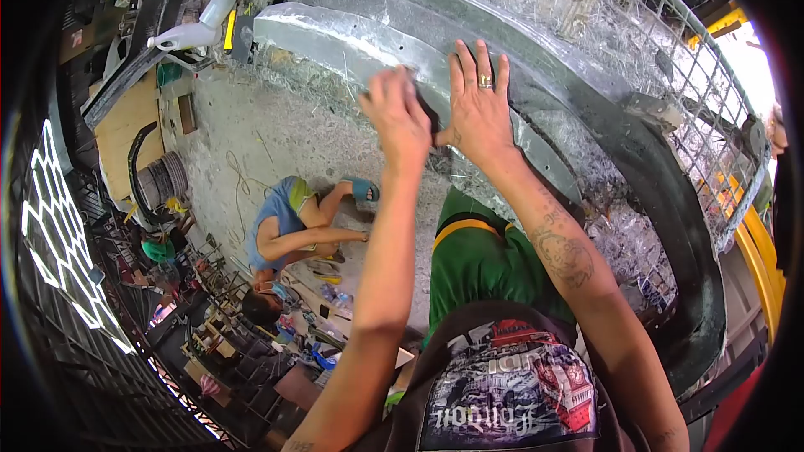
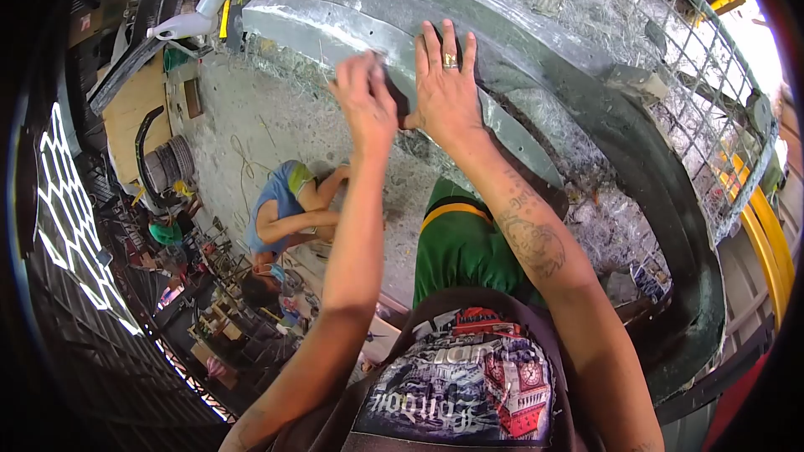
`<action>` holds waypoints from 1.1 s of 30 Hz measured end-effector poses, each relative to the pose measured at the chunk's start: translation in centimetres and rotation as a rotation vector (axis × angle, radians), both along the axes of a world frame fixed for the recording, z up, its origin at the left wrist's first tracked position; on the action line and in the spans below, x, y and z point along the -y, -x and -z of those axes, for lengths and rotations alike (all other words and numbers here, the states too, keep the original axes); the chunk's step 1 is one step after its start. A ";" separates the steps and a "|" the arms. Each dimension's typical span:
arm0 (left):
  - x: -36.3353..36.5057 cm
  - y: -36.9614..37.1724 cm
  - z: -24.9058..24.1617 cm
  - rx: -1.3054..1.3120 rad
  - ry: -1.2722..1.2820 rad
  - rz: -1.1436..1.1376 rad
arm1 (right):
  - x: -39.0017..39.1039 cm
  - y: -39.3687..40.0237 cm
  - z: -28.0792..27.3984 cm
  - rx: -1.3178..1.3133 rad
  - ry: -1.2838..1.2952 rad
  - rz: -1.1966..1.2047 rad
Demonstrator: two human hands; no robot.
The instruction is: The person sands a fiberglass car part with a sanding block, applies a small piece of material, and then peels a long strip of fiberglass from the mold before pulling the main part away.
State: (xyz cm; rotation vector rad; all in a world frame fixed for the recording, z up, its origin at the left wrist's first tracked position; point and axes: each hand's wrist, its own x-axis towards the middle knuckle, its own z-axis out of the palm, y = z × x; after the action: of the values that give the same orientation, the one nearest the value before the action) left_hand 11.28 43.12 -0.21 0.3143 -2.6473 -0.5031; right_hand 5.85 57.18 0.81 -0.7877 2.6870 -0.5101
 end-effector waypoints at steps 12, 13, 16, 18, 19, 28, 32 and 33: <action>2.0 1.5 -0.6 0.057 -0.015 0.085 | -0.2 0.0 0.4 -0.022 0.055 -0.007; 3.0 2.7 -0.2 0.014 -0.043 0.055 | -0.2 -0.5 0.5 -0.015 0.055 -0.005; 0.7 0.7 -0.2 0.015 -0.022 0.028 | -0.1 0.3 0.3 -0.043 0.058 0.011; 0.2 -0.2 0.0 0.028 -0.054 -0.019 | 0.0 0.0 0.1 -0.017 0.014 -0.004; 1.3 0.5 -0.2 0.045 -0.033 0.042 | -0.1 0.0 0.3 -0.011 0.009 -0.009; 1.9 1.9 0.4 0.046 -0.012 0.115 | -0.2 0.2 0.0 -0.003 0.019 -0.023; 3.7 3.9 -1.3 -0.037 -0.200 0.016 | -0.2 0.1 0.3 -0.023 0.064 -0.018; 3.6 2.7 -2.0 -0.107 -0.297 -0.027 | -0.1 0.2 0.2 -0.017 0.048 -0.020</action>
State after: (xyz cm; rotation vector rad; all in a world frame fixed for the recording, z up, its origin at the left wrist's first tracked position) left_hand 8.61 39.55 1.77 0.3995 -2.4596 -0.8810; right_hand 5.69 57.33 0.62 -0.8351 2.6890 -0.5669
